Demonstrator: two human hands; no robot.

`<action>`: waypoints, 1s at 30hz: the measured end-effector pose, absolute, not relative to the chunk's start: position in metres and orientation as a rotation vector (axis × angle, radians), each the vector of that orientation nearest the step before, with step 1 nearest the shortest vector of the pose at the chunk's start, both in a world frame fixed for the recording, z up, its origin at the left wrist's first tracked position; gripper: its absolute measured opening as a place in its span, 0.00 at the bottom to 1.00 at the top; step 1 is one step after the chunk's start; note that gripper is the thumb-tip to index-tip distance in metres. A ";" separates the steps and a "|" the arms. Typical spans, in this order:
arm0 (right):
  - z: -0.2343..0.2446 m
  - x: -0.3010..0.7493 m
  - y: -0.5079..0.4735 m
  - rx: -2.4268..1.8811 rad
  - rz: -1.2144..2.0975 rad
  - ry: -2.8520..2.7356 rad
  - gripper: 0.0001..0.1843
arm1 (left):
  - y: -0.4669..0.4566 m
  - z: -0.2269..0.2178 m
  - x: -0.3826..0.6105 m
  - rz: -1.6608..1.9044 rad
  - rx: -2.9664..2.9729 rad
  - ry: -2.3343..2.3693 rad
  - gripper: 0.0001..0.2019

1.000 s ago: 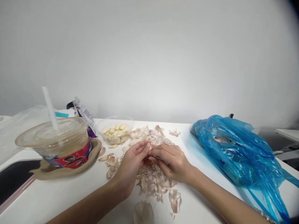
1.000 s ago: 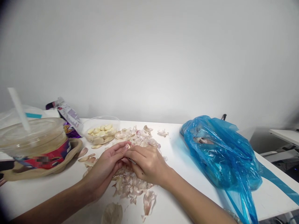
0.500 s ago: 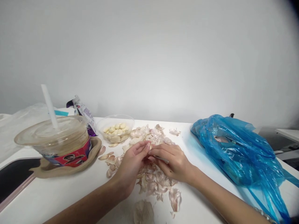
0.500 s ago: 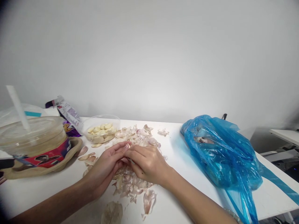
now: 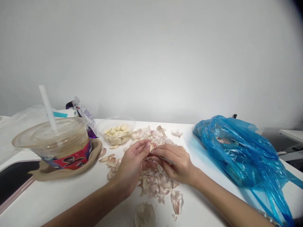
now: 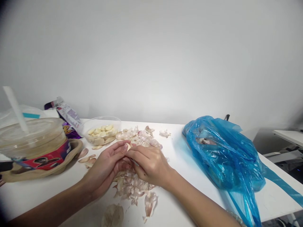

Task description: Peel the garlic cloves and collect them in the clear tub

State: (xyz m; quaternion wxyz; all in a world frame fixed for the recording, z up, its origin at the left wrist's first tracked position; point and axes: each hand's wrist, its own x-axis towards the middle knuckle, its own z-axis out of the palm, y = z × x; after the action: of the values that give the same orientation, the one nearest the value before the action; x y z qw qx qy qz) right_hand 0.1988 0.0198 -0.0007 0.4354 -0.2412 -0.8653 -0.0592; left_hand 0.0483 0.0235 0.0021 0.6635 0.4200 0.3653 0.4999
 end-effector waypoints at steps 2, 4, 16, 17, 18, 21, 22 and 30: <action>0.000 0.199 0.019 -0.602 -0.164 -2.128 0.14 | 0.024 0.002 0.048 1.129 0.963 0.815 0.10; 0.000 0.199 0.019 -0.595 -0.172 -2.106 0.13 | 0.025 0.001 0.047 1.145 0.963 0.817 0.10; 0.000 0.199 0.019 -0.587 -0.176 -2.054 0.15 | 0.024 0.003 0.050 1.214 0.874 0.846 0.08; 0.000 0.199 0.019 -0.587 -0.178 -2.051 0.15 | 0.024 0.002 0.050 1.214 0.873 0.854 0.08; 0.000 0.199 0.019 -0.587 -0.179 -2.049 0.15 | 0.024 0.002 0.050 1.215 0.875 0.862 0.08; 0.000 0.200 0.020 -0.590 -0.176 -2.045 0.14 | 0.025 0.000 0.049 1.216 0.892 0.875 0.09; 0.000 0.200 0.020 -0.591 -0.175 -2.042 0.14 | 0.025 0.000 0.049 1.217 0.898 0.874 0.09; -0.001 0.199 0.020 -0.597 -0.164 -2.039 0.13 | 0.026 -0.002 0.048 1.202 0.907 0.826 0.08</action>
State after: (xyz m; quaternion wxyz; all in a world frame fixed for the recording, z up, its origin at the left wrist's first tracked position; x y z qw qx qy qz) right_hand 0.1988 0.0202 -0.0011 0.4841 -0.2453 -0.8373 -0.0672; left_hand 0.0484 0.0256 -0.0023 0.6533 0.3997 0.3642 0.5300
